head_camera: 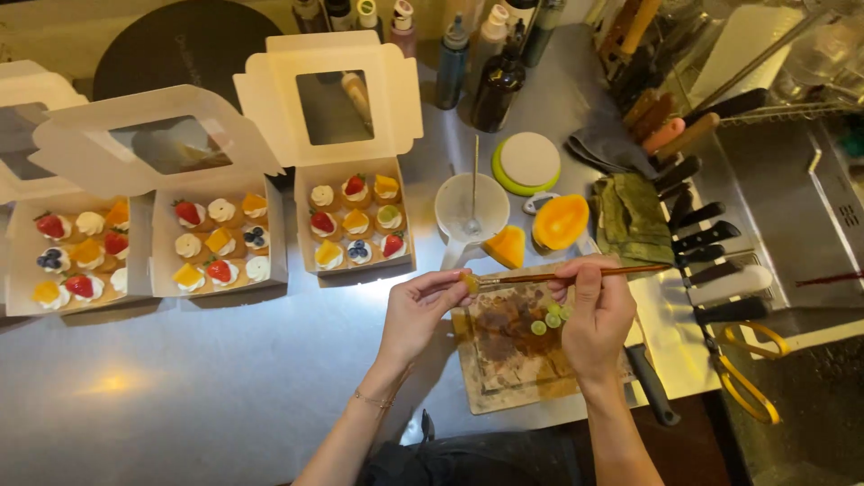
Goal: Preparing fruit and decorating cupcakes with fruit toppings.
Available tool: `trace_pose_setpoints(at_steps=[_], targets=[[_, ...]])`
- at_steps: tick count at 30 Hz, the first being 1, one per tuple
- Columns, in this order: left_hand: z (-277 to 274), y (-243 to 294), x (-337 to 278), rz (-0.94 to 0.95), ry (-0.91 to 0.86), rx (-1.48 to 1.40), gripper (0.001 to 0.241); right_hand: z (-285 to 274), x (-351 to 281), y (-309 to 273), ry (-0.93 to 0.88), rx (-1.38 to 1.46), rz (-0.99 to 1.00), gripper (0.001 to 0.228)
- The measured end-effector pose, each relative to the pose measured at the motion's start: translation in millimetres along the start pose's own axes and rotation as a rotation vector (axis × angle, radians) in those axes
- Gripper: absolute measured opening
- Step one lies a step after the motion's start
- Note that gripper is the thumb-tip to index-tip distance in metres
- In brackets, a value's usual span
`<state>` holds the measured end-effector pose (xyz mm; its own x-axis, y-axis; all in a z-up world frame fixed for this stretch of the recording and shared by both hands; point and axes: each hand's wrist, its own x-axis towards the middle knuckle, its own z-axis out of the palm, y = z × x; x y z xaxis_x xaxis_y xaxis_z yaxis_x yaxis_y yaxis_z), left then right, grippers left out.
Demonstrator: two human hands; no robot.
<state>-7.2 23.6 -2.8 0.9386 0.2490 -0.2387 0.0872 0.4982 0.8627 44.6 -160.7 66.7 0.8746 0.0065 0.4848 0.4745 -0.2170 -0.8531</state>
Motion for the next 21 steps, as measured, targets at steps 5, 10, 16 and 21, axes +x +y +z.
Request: trace_pose_setpoints(at_steps=[5,10,16,21], targets=[[-28.8,17.8,4.2,0.038,0.063,0.005,0.030,27.3,4.8,-4.0,0.001,0.000,-0.023,0.041],[-52.9,46.6,12.1,0.018,0.075,0.004,0.030,52.2,-0.5,-2.6,-0.079,0.034,0.127,0.031],[-109.0,84.5,74.7,0.428,0.199,0.471,0.025,57.5,9.8,0.7,-0.066,0.038,0.199,0.024],[-171.2,86.4,148.1,0.657,0.318,1.339,0.019,54.2,13.2,6.0,-0.016,-0.004,0.221,0.024]])
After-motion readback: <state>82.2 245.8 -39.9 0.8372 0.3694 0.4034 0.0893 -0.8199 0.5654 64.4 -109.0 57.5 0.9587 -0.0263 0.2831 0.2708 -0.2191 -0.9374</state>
